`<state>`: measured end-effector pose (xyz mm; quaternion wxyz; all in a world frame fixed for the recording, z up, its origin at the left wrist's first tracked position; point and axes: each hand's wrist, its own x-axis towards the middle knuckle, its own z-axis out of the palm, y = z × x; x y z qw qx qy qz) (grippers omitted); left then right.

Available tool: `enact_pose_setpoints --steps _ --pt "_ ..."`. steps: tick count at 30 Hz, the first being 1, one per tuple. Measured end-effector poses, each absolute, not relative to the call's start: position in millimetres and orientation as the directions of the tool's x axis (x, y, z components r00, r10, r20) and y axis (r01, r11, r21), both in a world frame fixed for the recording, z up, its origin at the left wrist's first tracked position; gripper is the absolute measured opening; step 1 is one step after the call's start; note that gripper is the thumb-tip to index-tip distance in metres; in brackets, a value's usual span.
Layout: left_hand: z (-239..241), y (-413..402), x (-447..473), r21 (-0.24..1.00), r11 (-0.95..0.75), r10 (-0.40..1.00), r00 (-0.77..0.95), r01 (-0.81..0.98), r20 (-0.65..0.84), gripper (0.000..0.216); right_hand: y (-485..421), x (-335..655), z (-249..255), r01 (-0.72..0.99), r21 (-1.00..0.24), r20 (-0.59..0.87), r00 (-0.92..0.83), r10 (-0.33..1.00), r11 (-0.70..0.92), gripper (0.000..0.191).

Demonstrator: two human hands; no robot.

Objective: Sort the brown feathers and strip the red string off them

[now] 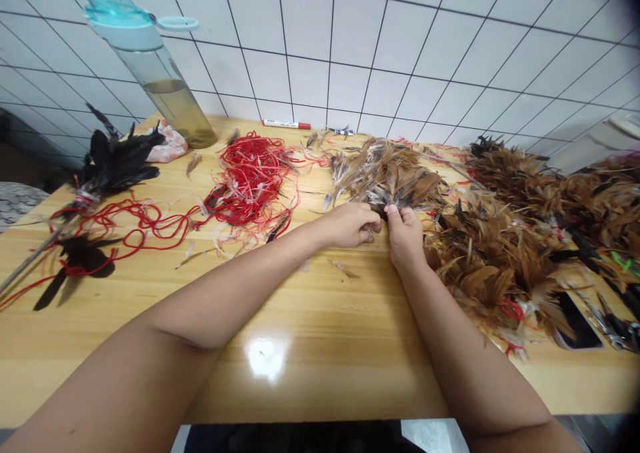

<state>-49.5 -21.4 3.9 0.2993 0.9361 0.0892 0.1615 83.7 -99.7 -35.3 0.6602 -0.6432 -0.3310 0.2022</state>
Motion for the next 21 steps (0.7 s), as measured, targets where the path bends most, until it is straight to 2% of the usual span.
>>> enact_pose_setpoints --steps 3,5,8,12,15,18,21 --pt "2.2 -23.1 -49.9 0.508 -0.857 0.25 0.934 0.09 0.255 0.015 -100.5 82.8 -34.7 0.186 -0.979 0.195 0.693 0.694 0.089 0.028" --pt "4.2 -21.5 -50.9 0.526 -0.843 0.276 0.929 0.112 0.245 0.017 -101.3 82.5 -34.7 0.202 -0.976 0.201 0.687 0.698 0.082 0.028" --pt "10.7 -16.2 -53.1 0.67 -0.727 0.401 0.885 0.151 0.236 0.01 -102.2 82.5 -35.2 0.219 -0.973 0.204 0.683 0.701 0.07 0.028" --pt "17.0 -8.6 -53.7 0.893 -0.434 0.634 0.744 0.119 0.209 0.006 -102.4 82.1 -37.1 0.22 -0.973 0.202 0.682 0.703 0.066 0.028" --pt "17.2 -6.1 -52.0 0.936 -0.352 0.693 0.68 0.028 0.241 0.007 -102.5 81.3 -37.5 0.226 -0.971 0.213 0.667 0.714 0.078 0.026" --pt "16.1 -6.2 -50.2 0.939 -0.341 0.707 0.643 -0.051 0.292 0.008 -103.0 80.7 -36.6 0.238 -0.968 0.218 0.651 0.727 0.076 0.025" --pt "15.5 -6.9 -49.2 0.955 -0.257 0.712 0.639 -0.148 0.291 0.008 -103.4 80.5 -35.7 0.234 -0.97 0.21 0.644 0.736 0.072 0.025"
